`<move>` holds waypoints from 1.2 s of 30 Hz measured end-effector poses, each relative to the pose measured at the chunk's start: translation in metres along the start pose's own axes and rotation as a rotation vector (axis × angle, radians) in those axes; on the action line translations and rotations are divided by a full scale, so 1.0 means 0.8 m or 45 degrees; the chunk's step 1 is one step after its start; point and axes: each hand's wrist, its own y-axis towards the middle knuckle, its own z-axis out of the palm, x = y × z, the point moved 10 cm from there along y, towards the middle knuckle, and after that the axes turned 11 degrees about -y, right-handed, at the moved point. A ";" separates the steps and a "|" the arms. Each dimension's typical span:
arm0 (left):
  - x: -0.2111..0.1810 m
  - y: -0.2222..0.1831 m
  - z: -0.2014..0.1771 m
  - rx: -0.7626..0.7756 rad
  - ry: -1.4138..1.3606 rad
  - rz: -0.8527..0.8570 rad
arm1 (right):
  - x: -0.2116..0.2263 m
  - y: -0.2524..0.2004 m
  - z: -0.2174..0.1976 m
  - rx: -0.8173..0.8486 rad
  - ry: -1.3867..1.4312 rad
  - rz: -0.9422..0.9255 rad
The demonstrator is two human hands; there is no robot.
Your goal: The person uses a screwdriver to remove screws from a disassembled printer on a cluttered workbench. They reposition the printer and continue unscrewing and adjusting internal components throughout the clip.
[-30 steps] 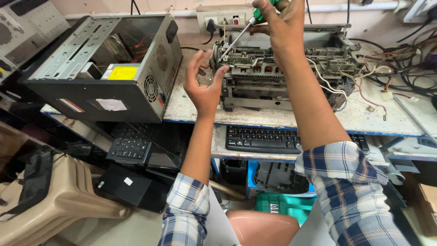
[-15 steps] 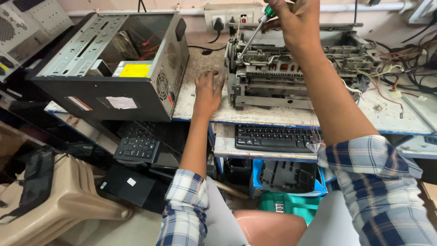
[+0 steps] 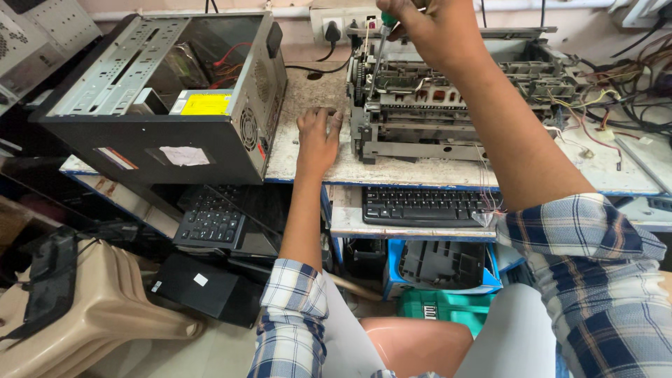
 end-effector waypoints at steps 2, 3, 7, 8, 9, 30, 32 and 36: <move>0.001 0.000 0.000 0.000 -0.008 -0.005 | 0.004 -0.002 0.000 0.001 -0.105 -0.026; 0.003 0.000 0.002 0.014 -0.011 -0.025 | 0.007 -0.002 0.001 0.002 -0.157 -0.039; 0.007 0.000 0.005 0.030 -0.006 -0.049 | 0.021 -0.004 0.006 0.003 -0.049 -0.073; 0.007 0.000 0.004 0.025 -0.001 -0.043 | 0.025 -0.006 0.006 -0.002 -0.047 -0.071; 0.008 0.000 0.005 0.025 0.001 -0.046 | 0.030 -0.007 0.006 -0.006 -0.046 -0.069; -0.034 -0.023 -0.012 -0.100 0.292 0.071 | 0.013 -0.069 0.004 0.212 -0.914 0.719; -0.032 -0.024 -0.016 -0.093 0.287 0.005 | 0.017 -0.064 0.002 0.198 -0.914 0.701; -0.046 -0.024 -0.021 -0.118 0.266 0.077 | 0.024 -0.043 0.006 0.172 -0.909 0.668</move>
